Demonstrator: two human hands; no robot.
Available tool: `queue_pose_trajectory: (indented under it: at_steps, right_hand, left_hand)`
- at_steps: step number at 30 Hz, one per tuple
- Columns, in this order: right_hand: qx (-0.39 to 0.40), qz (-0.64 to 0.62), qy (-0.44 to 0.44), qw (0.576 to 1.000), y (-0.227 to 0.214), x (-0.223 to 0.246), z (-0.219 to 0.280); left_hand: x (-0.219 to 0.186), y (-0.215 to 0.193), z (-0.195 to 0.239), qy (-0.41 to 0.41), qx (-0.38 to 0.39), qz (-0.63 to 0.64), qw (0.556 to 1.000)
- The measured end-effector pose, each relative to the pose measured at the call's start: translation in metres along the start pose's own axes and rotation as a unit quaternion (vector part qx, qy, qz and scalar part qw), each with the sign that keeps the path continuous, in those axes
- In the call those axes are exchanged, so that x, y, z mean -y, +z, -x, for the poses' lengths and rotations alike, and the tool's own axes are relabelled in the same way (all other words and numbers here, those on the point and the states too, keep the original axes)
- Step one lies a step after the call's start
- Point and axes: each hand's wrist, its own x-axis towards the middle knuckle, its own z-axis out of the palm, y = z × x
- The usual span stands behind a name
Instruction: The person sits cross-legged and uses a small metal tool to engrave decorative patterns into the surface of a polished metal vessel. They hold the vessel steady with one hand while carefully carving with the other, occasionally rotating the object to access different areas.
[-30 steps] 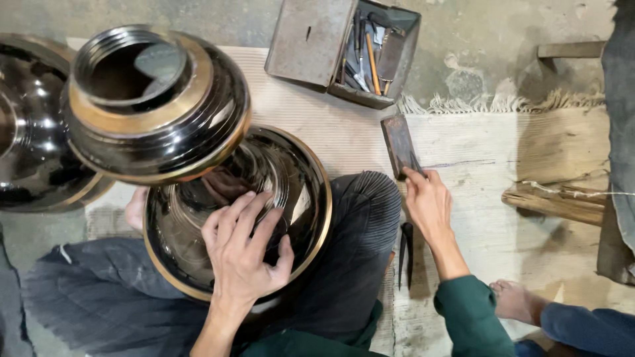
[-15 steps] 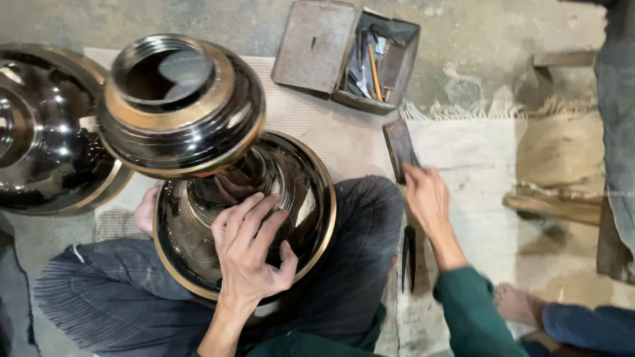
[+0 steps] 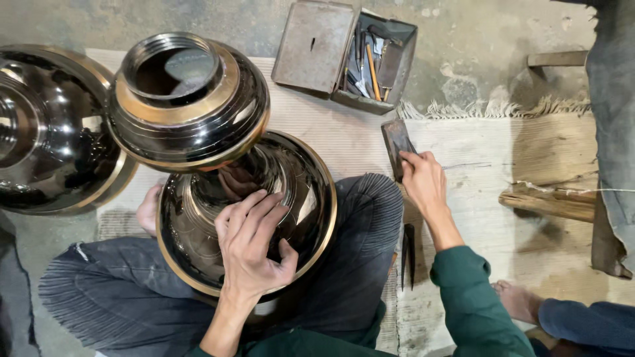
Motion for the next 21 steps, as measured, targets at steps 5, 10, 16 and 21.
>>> queue_pose_trajectory:
  at_steps: [5,10,16,21]
  right_hand:
    - [0.022,-0.002,0.015,1.000,-0.007,0.001,0.028]
    - [-0.020,0.007,-0.049,0.999,0.001,-0.004,0.025]
    - [0.007,-0.010,-0.014,1.000,-0.004,0.000,0.013]
    - [0.010,0.000,0.004,1.000,-0.006,0.001,0.029]
  left_hand:
    - [0.001,-0.004,-0.001,-0.002,-0.037,0.048,0.998]
    - [0.001,-0.003,0.001,0.009,-0.034,0.047,0.998]
    - [0.002,-0.005,-0.004,0.009,-0.051,0.065,0.997]
    - [0.002,-0.004,0.001,0.015,-0.049,0.065,0.997]
